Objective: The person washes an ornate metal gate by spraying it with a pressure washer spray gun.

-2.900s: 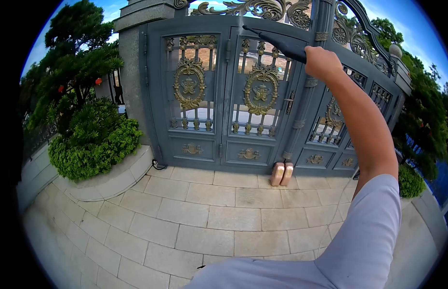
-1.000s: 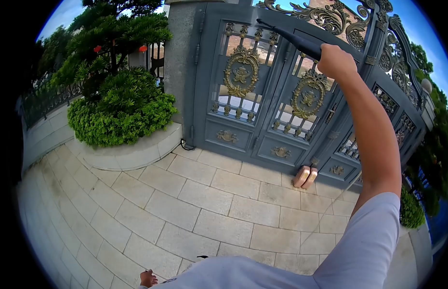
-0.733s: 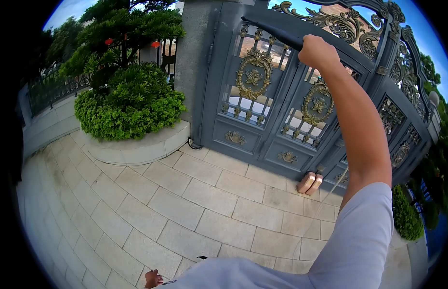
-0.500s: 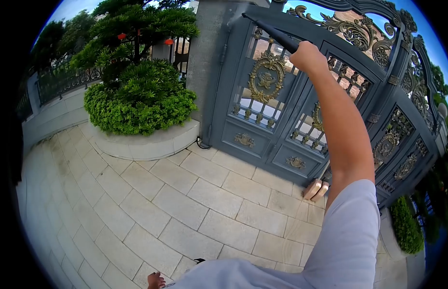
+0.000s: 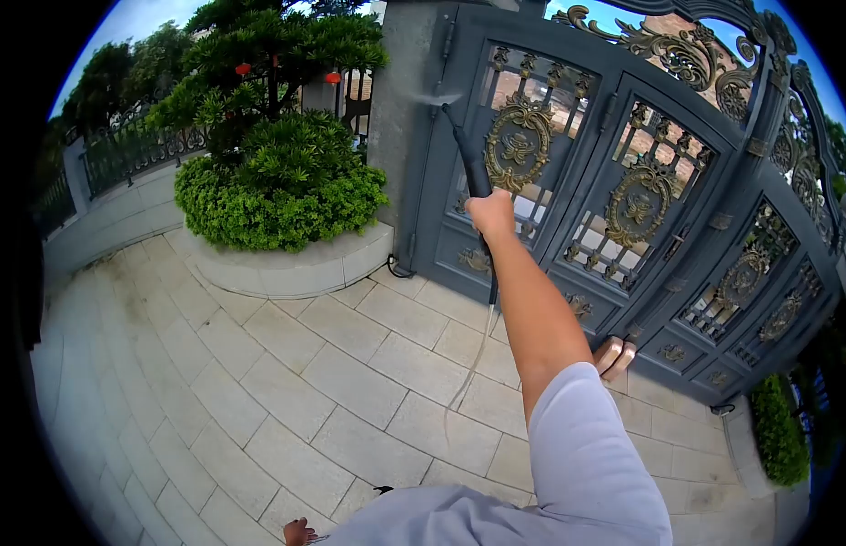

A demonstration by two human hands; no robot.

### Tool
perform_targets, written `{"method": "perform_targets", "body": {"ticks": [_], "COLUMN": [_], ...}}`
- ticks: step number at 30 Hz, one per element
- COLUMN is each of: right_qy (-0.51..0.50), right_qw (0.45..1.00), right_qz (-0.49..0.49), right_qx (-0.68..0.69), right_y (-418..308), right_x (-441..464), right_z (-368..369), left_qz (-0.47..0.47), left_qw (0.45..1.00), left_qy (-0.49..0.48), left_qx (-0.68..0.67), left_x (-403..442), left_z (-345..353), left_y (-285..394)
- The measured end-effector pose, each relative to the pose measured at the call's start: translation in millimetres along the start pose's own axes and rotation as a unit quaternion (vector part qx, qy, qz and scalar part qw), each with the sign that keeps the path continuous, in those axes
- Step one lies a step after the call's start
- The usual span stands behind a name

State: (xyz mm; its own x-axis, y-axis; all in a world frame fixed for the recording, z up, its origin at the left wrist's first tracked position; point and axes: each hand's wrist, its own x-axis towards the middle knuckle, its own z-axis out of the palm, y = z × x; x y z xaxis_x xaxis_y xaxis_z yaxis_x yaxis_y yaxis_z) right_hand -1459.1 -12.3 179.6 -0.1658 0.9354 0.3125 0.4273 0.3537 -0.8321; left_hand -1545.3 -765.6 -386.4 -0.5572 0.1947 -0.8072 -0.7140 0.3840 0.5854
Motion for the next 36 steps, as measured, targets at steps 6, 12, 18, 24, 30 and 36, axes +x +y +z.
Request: {"method": "perform_targets", "body": {"ticks": [6,12,18,24,30,36], "right_qy": [0.007,0.038,0.042,0.034,-0.036,-0.057], "right_qw": [0.993,0.996,0.993,0.985,0.989,0.983], "right_qz": [-0.010,-0.062,-0.030,-0.020,0.064,0.106], "right_qx": [0.116,0.043,-0.110,-0.170,-0.131,-0.135], "right_y": [14,-30,-20,30,77,123], "right_x": [-2,23,-3,-38,-46,-62], "right_z": [15,1,15,38,59,77], "left_qz": [0.013,-0.053,-0.078,-0.042,-0.038,-0.075], "left_qw": [0.998,0.998,0.997,0.996,0.996,0.992], "left_qy": [0.053,0.028,0.001,0.047,0.052,0.070], "left_qx": [0.044,0.019,0.011,0.065,0.058,0.076], "left_x": [18,13,12,8,5,-4], "left_z": [-8,-28,-26,-4,-12,-20], "left_y": [9,-6,-23,0,-4,-16]}}
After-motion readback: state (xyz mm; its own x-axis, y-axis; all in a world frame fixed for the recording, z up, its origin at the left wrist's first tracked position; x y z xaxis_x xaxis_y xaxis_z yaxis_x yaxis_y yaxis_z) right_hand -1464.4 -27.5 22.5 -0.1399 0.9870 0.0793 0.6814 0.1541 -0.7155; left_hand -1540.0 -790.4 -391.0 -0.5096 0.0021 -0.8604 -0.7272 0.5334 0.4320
